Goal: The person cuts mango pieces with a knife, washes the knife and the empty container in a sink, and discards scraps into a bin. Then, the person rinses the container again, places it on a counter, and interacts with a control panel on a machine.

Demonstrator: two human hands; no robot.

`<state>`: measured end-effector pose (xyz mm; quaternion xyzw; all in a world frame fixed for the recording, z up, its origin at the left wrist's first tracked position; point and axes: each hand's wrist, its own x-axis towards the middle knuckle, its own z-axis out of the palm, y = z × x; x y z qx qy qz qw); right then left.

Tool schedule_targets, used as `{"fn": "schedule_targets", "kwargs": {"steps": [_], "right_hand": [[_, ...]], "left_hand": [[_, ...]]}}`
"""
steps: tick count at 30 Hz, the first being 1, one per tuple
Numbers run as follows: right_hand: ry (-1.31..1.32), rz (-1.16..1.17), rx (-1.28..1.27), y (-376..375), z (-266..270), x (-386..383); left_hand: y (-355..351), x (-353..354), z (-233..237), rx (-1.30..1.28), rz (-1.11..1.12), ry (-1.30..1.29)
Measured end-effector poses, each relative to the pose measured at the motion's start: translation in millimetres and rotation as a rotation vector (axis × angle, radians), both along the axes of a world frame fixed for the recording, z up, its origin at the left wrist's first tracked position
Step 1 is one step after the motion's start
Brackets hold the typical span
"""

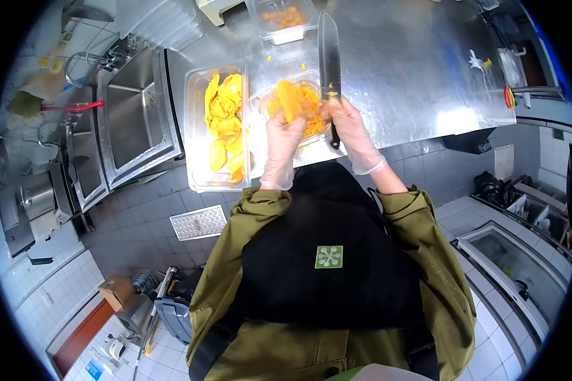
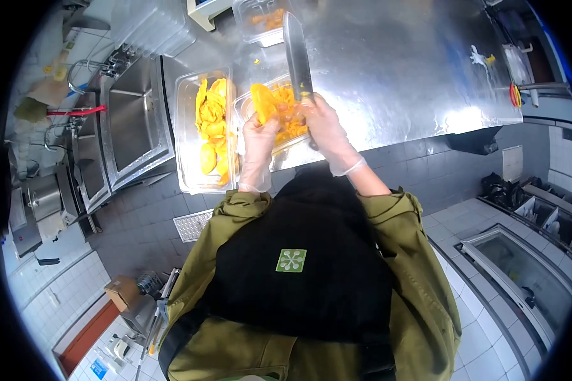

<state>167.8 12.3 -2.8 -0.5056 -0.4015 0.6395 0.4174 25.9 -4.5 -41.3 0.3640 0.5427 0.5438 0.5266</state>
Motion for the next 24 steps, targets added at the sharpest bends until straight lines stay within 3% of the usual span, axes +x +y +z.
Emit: {"fn": "schedule_targets", "kwargs": {"steps": [2, 5, 6, 8, 11, 14, 17, 20, 21, 24], "right_hand": [[0.104, 0.011, -0.044, -1, 3, -13], [0.204, -0.007, -0.044, -3, -2, -23], [0.2, 0.064, 0.026, -3, -4, -20], [0.201, -0.011, -0.027, -2, -4, -27], [0.23, -0.021, -0.082, -1, -8, -23], [0.228, -0.005, -0.089, 1, -10, -20], [0.21, 0.027, -0.071, 1, -13, -19], [0.087, 0.097, -0.091, 3, -14, -11], [0.029, 0.124, -0.106, 4, -14, -9], [-0.435, 0.014, 0.369, 7, -10, -7]], "left_hand": [[0, 2, 12, -0.091, 0.015, -0.174], [1, -6, -2, 0.03, -0.05, 0.21], [2, -6, 4, -0.019, -0.075, 0.341], [2, -3, 24, -0.121, -0.125, 0.597], [-6, -8, 9, 0.023, -0.176, 0.244], [-3, -6, 15, -0.106, -0.045, -0.301], [-1, -3, 26, -0.132, 0.037, -0.432], [1, -17, 37, -0.34, -0.158, -0.624], [0, -20, 32, -0.376, -0.13, -0.633], [0, -23, 22, -0.433, -0.066, -0.623]]}}
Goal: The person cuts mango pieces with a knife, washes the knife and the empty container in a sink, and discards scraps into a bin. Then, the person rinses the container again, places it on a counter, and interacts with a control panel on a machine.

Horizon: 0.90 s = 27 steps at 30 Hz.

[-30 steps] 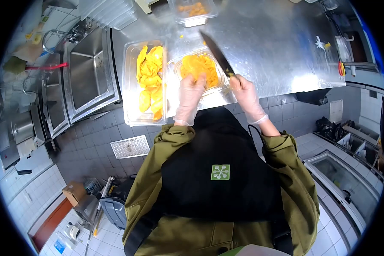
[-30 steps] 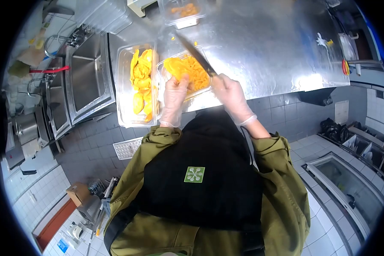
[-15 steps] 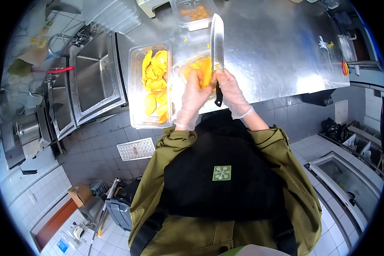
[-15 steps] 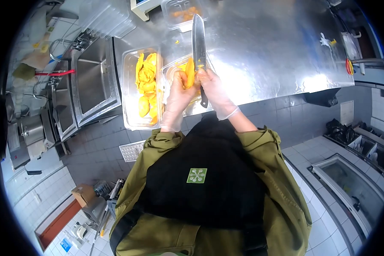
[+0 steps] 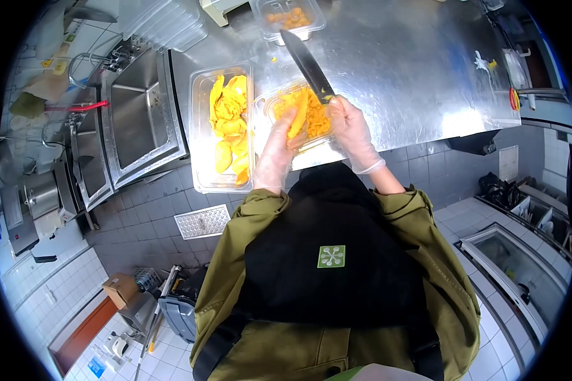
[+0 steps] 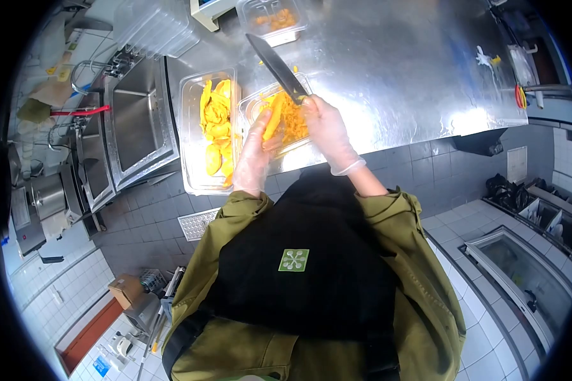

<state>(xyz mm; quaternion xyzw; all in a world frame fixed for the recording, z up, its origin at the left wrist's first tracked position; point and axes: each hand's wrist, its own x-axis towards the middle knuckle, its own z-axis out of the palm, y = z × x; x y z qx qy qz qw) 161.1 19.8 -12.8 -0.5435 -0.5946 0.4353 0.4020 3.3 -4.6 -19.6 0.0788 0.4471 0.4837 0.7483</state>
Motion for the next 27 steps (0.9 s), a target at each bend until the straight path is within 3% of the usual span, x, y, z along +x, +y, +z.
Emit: {"fn": "schedule_targets", "kwargs": {"steps": [3, 6, 9, 11, 15, 18, 21, 24, 27], "right_hand": [[-0.249, -0.054, 0.076, -1, 9, 1], [-0.391, 0.059, 0.106, 1, 4, 1], [-0.278, -0.055, 0.065, 0, 10, 1], [-0.363, 0.021, 0.062, 2, -1, -1], [-0.283, -0.098, 0.042, 1, 4, -4], [-0.363, 0.054, -0.014, 4, 1, -1], [-0.236, -0.095, -0.05, 2, 3, -1], [-0.259, 0.052, -0.108, 3, 1, 0], [-0.148, -0.113, -0.126, 1, 8, -1]], "left_hand": [[3, 8, 10, -0.001, 0.03, 0.085], [3, 12, 17, -0.038, 0.041, 0.121], [7, 6, 1, 0.007, 0.026, 0.031], [5, 5, -8, 0.022, 0.019, -0.075], [9, 13, -5, 0.012, 0.048, -0.011], [4, 16, 4, -0.003, 0.071, 0.03], [7, 17, 1, 0.005, 0.067, 0.066], [0, 16, 13, -0.027, 0.055, 0.121], [6, 20, 16, -0.052, 0.076, 0.156]]}}
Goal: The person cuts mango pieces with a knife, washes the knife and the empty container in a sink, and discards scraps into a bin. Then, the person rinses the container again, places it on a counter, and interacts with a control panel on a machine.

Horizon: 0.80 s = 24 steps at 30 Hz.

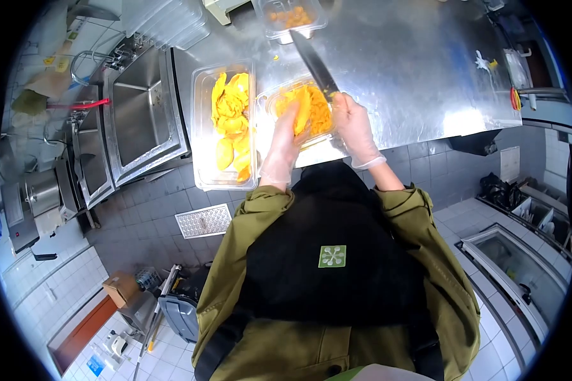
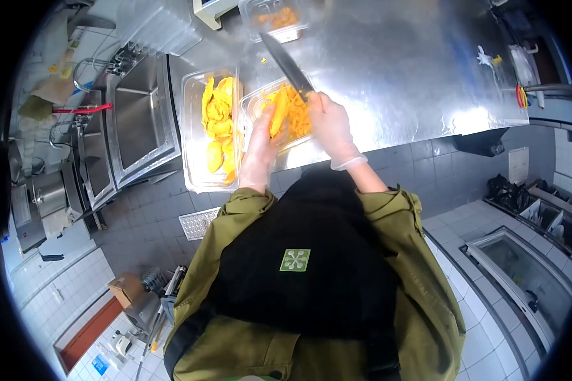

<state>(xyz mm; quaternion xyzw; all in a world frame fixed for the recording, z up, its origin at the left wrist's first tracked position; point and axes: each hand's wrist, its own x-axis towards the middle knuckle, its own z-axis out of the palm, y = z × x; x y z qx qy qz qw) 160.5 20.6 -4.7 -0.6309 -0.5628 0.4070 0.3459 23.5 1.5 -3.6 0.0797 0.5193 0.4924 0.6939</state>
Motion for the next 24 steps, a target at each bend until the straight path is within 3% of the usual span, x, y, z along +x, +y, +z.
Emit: {"fn": "schedule_targets", "kwargs": {"steps": [3, 6, 9, 12, 15, 19, 22, 23, 24], "right_hand": [[-0.124, 0.196, 0.012, 0, -12, 2], [0.003, 0.018, -0.005, -8, -8, 0], [-0.055, 0.216, -0.047, -9, -9, 3], [0.004, 0.023, -0.077, -13, 0, 1], [-0.041, 0.244, 0.002, -11, -12, 4], [0.089, -0.009, -0.02, -16, -7, -1], [-0.055, 0.261, -0.024, -14, -23, 1], [-0.122, 0.292, -0.077, -14, -24, 7], [-0.005, 0.183, -0.054, -15, -22, 6]], "left_hand": [[-2, 0, -4, 0.018, 0.031, 0.02], [8, -2, -19, 0.049, 0.003, -0.042], [3, -2, -22, 0.026, 0.036, -0.043], [10, 5, -17, 0.006, 0.08, 0.004], [6, 5, -21, -0.02, 0.126, -0.006], [8, 5, -18, 0.033, 0.101, -0.053], [3, 4, -27, 0.032, 0.123, -0.024], [4, 5, -31, 0.033, 0.117, -0.019], [7, 7, -28, 0.03, 0.123, -0.002]]}}
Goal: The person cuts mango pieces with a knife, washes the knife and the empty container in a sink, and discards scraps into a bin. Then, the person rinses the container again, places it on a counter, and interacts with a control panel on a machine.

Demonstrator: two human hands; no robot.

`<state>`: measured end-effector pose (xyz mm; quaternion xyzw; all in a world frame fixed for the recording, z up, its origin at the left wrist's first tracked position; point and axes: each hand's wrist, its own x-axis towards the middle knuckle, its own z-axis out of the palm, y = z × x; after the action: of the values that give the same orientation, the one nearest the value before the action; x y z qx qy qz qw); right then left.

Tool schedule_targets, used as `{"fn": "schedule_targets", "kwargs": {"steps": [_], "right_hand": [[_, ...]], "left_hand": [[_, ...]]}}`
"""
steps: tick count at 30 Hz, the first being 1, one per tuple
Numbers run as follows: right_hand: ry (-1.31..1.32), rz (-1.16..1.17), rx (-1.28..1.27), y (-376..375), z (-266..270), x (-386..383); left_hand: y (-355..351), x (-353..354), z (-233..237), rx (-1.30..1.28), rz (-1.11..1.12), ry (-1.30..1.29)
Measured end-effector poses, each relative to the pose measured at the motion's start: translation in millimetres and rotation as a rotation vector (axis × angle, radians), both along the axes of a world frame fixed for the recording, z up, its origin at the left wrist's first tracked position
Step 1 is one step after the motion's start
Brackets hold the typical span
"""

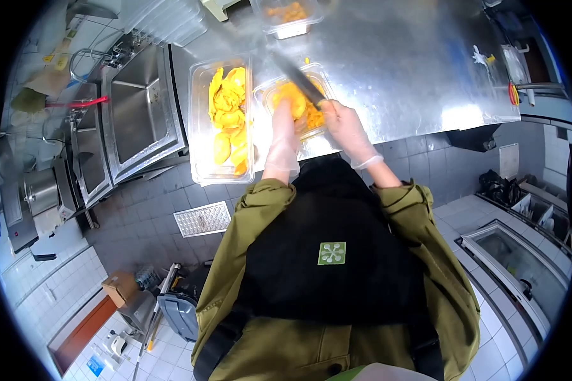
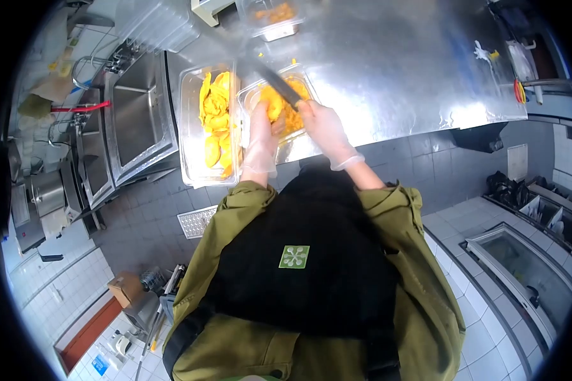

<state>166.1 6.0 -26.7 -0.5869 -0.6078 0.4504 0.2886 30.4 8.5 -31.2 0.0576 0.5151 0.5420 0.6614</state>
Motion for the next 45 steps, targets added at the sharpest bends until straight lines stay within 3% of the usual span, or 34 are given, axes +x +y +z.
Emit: {"fn": "schedule_targets", "kwargs": {"steps": [2, 5, 8, 11, 15, 18, 21, 24, 28, 31, 34, 37, 40, 43, 45], "right_hand": [[0.23, -0.21, 0.012, -7, 2, -6], [0.051, 0.038, -0.022, -5, -1, -2], [0.081, -0.185, 0.126, -8, 9, -6], [-0.158, 0.032, 0.223, -5, -8, -6], [-0.038, -0.133, 0.26, -11, 13, -8], [-0.242, 0.029, 0.29, -9, 7, -11], [-0.097, -0.177, 0.374, -11, 18, -10], [-0.347, 0.026, 0.339, -6, 11, -9], [-0.173, -0.123, 0.417, -11, 12, -6], [-0.338, 0.025, 0.305, -7, 7, -5], [-0.058, -0.208, 0.257, -8, 15, -7], [-0.243, 0.05, 0.109, 0, 10, -2], [-0.084, -0.149, 0.209, -3, 14, -3], [-0.279, 0.098, 0.16, 1, 8, -2], [-0.184, -0.026, 0.16, -3, 12, -2]], "left_hand": [[-2, 2, 6, -0.021, 0.026, 0.032], [0, 5, -5, -0.041, 0.054, 0.043], [2, 7, -1, -0.048, 0.075, 0.07], [-3, 13, 2, -0.01, 0.096, 0.062], [1, 12, 4, -0.004, 0.108, 0.016], [2, 16, -6, -0.049, 0.11, 0.078], [4, 16, -1, 0.059, 0.094, -0.005], [2, 16, -21, 0.053, 0.083, 0.092], [-2, 20, -2, 0.08, 0.103, 0.073], [-3, 19, -14, 0.058, 0.069, 0.174], [3, 21, -10, 0.048, 0.137, 0.063], [2, 21, -10, -0.015, 0.02, 0.225], [2, 19, -6, 0.026, 0.08, 0.06], [-2, 20, -10, 0.022, 0.044, 0.244], [0, 20, -6, 0.038, 0.082, 0.152]]}}
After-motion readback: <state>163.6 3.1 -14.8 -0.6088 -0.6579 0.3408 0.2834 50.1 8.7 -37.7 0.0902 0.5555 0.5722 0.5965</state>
